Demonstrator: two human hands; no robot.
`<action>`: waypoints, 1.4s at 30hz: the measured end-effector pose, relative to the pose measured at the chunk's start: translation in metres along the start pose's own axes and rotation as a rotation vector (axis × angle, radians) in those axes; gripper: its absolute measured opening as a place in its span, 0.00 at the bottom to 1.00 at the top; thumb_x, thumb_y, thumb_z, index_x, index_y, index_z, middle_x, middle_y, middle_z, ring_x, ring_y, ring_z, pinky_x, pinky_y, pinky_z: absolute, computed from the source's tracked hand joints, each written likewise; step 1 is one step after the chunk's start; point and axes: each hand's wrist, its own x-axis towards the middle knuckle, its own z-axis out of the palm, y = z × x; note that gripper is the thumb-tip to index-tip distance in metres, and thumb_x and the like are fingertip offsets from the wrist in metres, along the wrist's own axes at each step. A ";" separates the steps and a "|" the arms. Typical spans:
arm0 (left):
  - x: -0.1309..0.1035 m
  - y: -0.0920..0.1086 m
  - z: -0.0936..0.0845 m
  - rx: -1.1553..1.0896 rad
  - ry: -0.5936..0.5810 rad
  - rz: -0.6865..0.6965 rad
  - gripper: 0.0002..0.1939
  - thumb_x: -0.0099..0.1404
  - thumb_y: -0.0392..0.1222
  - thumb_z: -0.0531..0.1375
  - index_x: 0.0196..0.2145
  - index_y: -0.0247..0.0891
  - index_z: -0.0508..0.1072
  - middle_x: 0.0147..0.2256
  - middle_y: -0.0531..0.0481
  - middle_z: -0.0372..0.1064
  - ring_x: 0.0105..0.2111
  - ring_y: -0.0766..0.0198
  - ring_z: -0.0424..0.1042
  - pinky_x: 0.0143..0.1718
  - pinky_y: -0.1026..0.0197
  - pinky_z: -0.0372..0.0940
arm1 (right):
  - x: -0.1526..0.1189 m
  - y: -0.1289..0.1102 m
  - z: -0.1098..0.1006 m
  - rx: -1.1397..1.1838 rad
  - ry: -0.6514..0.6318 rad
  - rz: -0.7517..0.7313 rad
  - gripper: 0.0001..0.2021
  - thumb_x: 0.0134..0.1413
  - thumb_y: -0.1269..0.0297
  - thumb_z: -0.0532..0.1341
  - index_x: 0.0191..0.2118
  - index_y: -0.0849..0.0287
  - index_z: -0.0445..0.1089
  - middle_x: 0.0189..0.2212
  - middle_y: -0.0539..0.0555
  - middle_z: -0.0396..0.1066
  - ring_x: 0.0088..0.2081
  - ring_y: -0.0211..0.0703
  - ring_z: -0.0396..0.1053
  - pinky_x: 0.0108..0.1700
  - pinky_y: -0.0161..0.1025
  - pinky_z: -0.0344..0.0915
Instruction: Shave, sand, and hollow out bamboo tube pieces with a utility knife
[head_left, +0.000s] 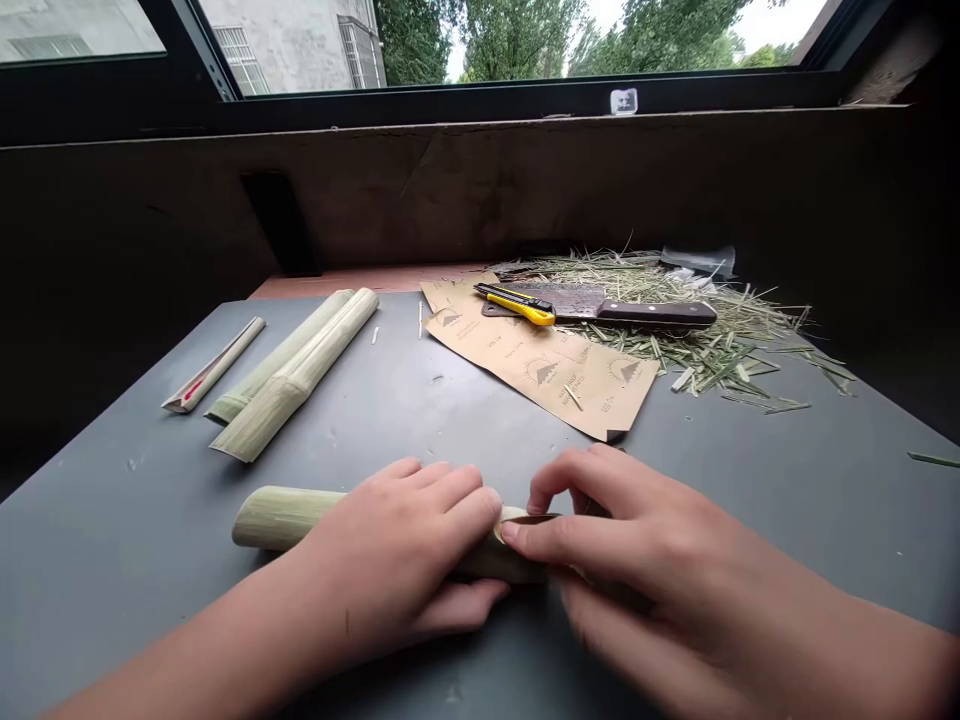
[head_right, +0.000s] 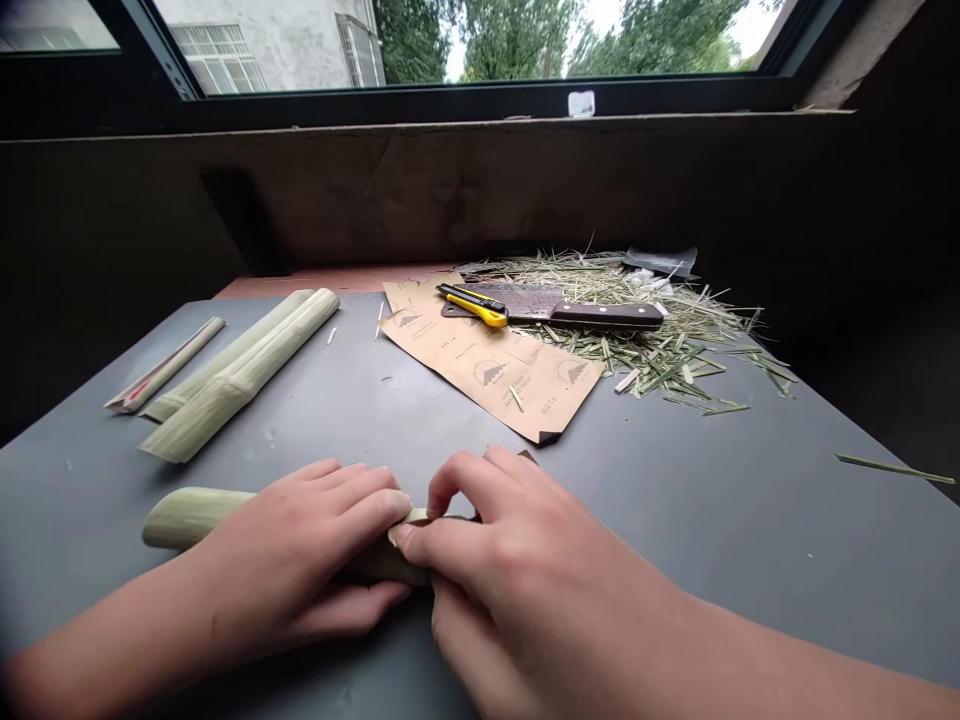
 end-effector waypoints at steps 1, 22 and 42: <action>0.000 0.000 -0.002 -0.046 -0.029 -0.060 0.11 0.66 0.51 0.60 0.38 0.42 0.67 0.36 0.53 0.69 0.33 0.59 0.68 0.33 0.58 0.57 | 0.001 0.002 -0.001 -0.025 -0.012 0.014 0.14 0.53 0.77 0.57 0.36 0.53 0.78 0.38 0.54 0.70 0.37 0.42 0.68 0.37 0.38 0.69; -0.009 0.012 -0.003 0.234 -0.038 -0.369 0.12 0.70 0.49 0.53 0.42 0.38 0.63 0.36 0.46 0.66 0.32 0.56 0.70 0.32 0.55 0.67 | 0.032 0.052 0.006 -0.017 0.227 0.142 0.14 0.62 0.69 0.58 0.48 0.56 0.77 0.44 0.56 0.70 0.44 0.45 0.71 0.46 0.43 0.69; -0.003 0.011 -0.005 0.139 -0.014 -0.301 0.09 0.69 0.47 0.54 0.35 0.40 0.63 0.33 0.49 0.65 0.29 0.57 0.68 0.29 0.56 0.63 | 0.033 0.080 0.024 -0.349 0.036 -0.378 0.23 0.67 0.49 0.56 0.57 0.61 0.67 0.47 0.60 0.75 0.44 0.50 0.71 0.48 0.50 0.65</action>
